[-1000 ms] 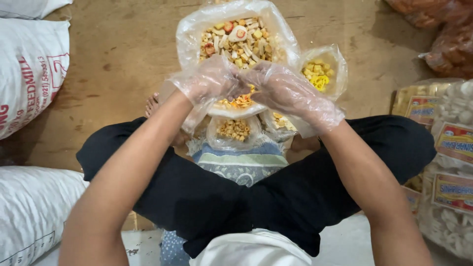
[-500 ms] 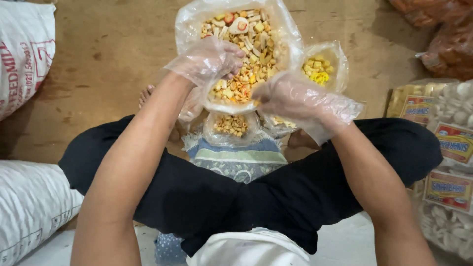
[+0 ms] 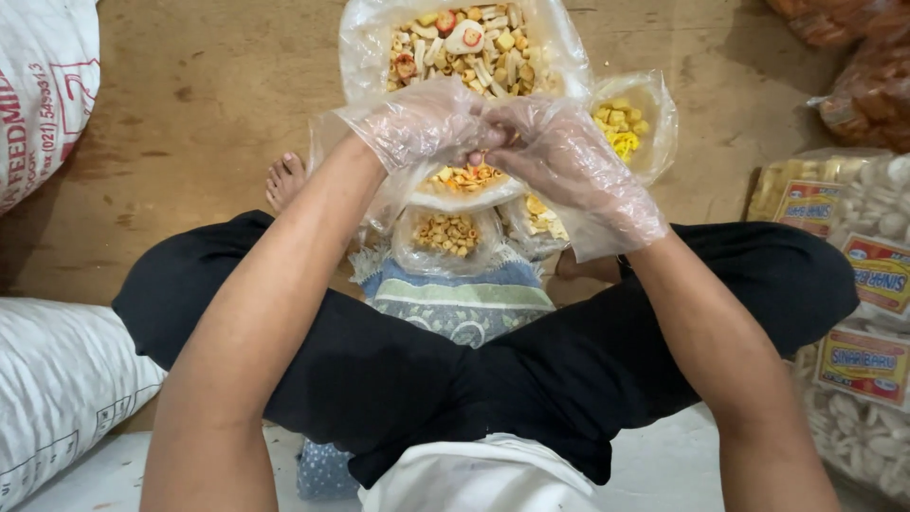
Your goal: Sorting and mixing different types of snacks in a large plastic bag by hand.
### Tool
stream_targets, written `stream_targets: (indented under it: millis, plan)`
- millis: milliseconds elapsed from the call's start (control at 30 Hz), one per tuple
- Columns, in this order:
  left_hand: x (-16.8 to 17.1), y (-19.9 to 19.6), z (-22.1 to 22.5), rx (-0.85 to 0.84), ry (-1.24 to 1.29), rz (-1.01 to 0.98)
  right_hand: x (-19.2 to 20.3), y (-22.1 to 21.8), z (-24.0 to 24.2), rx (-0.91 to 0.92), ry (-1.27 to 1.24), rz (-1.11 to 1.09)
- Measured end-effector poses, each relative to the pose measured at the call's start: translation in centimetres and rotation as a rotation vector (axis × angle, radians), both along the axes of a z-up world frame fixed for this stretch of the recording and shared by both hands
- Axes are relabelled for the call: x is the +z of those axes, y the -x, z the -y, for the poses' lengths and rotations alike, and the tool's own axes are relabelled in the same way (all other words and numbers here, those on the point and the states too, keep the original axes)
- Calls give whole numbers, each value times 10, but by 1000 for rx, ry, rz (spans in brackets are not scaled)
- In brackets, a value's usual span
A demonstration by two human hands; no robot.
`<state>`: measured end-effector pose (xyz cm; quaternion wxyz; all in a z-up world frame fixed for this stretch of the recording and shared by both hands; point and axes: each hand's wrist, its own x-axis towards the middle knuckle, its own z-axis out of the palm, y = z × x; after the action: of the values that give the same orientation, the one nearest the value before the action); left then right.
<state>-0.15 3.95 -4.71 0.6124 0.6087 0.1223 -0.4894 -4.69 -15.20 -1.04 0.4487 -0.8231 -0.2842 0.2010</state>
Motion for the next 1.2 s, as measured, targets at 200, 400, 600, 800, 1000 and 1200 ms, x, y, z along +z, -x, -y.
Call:
stream_targets:
  millis: [200,400,600,800,1000,1200]
  plan:
    - [15,4,0,-260,-201,127,-20,1,5,-110,270,92]
    - [3,-1,1,-130,-94,-15,-29,-3,2,50,-216,-230]
    - [12,-1,-1,210,-45,-73,38,10,-25,232,794,-287]
    - [15,3,2,235,63,-39,43,4,-20,0,865,-292]
    - [0,1,3,307,-5,-83,17,5,-4,-25,34,221]
    - [17,14,-2,256,101,-36,-4,-7,4,51,-6,236]
